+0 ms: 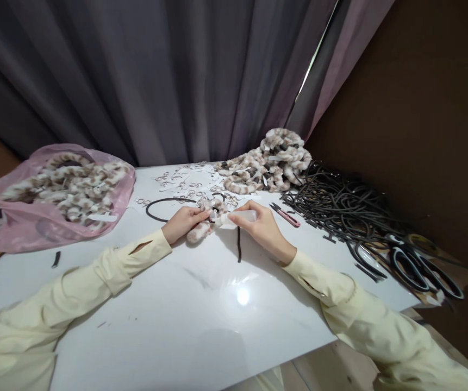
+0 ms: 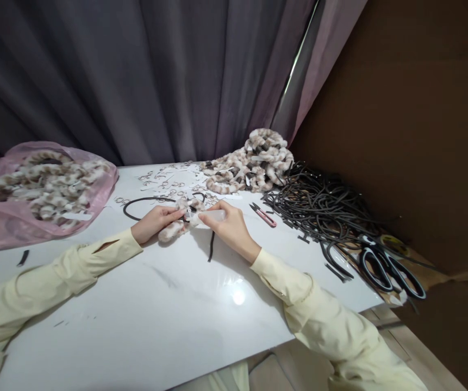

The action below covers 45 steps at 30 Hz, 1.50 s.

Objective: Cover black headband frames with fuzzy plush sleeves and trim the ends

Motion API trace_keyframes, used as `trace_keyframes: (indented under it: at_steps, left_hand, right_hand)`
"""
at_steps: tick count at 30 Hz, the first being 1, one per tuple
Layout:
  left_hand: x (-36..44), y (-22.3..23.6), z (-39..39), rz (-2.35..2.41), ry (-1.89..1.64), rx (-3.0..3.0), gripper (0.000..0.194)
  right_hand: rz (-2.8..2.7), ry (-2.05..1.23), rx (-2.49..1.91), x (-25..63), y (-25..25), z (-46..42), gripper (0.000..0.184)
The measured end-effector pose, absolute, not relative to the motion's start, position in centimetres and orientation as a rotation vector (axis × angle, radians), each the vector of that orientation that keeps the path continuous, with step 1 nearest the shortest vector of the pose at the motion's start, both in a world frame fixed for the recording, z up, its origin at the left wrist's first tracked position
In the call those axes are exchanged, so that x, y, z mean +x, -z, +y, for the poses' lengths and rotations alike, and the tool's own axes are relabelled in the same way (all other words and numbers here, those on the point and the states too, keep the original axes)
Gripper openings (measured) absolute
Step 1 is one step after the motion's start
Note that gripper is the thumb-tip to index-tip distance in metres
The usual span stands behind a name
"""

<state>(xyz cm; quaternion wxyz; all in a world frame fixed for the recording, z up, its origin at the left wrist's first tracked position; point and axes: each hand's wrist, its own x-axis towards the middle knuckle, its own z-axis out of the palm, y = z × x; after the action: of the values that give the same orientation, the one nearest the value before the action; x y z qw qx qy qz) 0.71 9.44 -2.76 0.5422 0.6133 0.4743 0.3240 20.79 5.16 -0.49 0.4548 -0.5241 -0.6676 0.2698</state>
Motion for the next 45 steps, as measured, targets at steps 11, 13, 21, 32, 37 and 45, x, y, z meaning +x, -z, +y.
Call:
trace_keyframes:
  at_steps: [11,13,21,32,37,45]
  left_hand:
    - [0.8,2.7,9.4,1.122,-0.781,1.435,0.04]
    - [0.8,2.7,9.4,1.12,-0.776,1.431,0.04]
    - [0.6,3.1,9.6,1.129,-0.767,1.451,0.041]
    - [0.7,2.8,9.5,1.134,-0.767,1.444,0.043]
    - [0.6,2.8,9.4,1.113,-0.766,1.415,0.042]
    - [0.6,2.6,9.3,1.11,-0.762,1.416,0.041]
  right_hand:
    - [-1.661,-0.662,-1.294,20.8,0.4,5.2,0.021]
    - [-1.654,-0.651,-1.321,20.9,0.3,5.2,0.02]
    - [-1.42,-0.855,-1.257,21.2,0.0,5.5,0.023]
    - [-1.012,-1.25,-0.933,25.7,-1.1,8.2,0.019]
    - [-1.189,-1.215,-0.926,27.8,0.5,10.2,0.03]
    - [-1.49,-0.746,-1.312,28.9,4.5,12.9,0.036]
